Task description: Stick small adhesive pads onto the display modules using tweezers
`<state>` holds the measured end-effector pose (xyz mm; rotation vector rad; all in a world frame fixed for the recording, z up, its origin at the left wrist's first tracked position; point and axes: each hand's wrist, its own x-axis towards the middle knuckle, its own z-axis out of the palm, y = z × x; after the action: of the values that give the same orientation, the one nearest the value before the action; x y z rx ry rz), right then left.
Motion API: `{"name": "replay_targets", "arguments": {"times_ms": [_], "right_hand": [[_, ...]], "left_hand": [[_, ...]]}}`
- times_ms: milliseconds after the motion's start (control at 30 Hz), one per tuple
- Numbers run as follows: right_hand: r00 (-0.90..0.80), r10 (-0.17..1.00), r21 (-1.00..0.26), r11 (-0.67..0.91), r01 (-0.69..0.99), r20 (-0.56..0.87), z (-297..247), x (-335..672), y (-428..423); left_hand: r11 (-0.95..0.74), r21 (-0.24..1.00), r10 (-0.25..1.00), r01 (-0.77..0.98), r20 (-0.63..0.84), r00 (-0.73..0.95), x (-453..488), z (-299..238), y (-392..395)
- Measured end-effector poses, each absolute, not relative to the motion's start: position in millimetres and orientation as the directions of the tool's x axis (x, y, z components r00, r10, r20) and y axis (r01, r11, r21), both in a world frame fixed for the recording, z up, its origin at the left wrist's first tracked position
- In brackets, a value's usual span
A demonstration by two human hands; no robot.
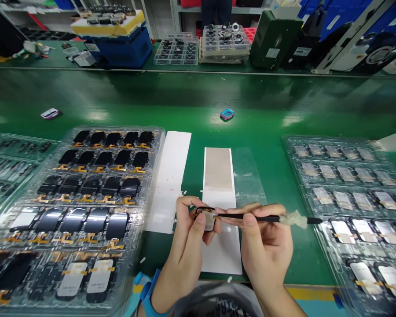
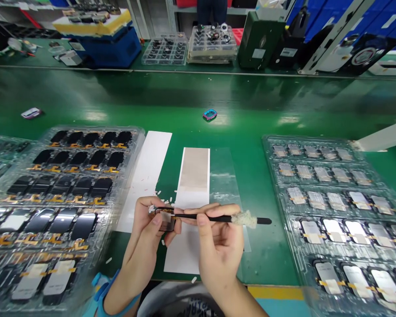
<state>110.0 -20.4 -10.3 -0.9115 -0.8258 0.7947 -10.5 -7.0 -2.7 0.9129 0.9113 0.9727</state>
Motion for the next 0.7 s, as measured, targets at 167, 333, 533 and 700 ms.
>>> {"name": "replay_targets", "arguments": {"times_ms": [167, 333, 533, 700], "right_hand": [[0.460, 0.851, -0.903, 0.379, -0.201, 0.254, -9.8, 110.3, -21.6], [0.461, 0.854, -0.915, 0.357, -0.186, 0.239, -7.4, 110.4, -22.4], [0.465, 0.856, -0.919, 0.346, -0.191, 0.226, -7.1, 110.1, -22.3], [0.456, 0.861, -0.921, 0.340, -0.188, 0.225, -6.4, 110.2, -22.1]], "left_hand": [[0.260, 0.936, 0.941, -0.238, -0.189, 0.282, -9.6, -1.5, -6.6], [0.249, 0.941, 0.940, -0.231, -0.177, 0.291, -9.1, -1.5, -5.9], [0.227, 0.947, 0.943, -0.228, -0.156, 0.293, -9.0, -2.5, -6.2], [0.213, 0.956, 0.950, -0.201, -0.154, 0.273, -9.3, -2.1, -6.9]]}}
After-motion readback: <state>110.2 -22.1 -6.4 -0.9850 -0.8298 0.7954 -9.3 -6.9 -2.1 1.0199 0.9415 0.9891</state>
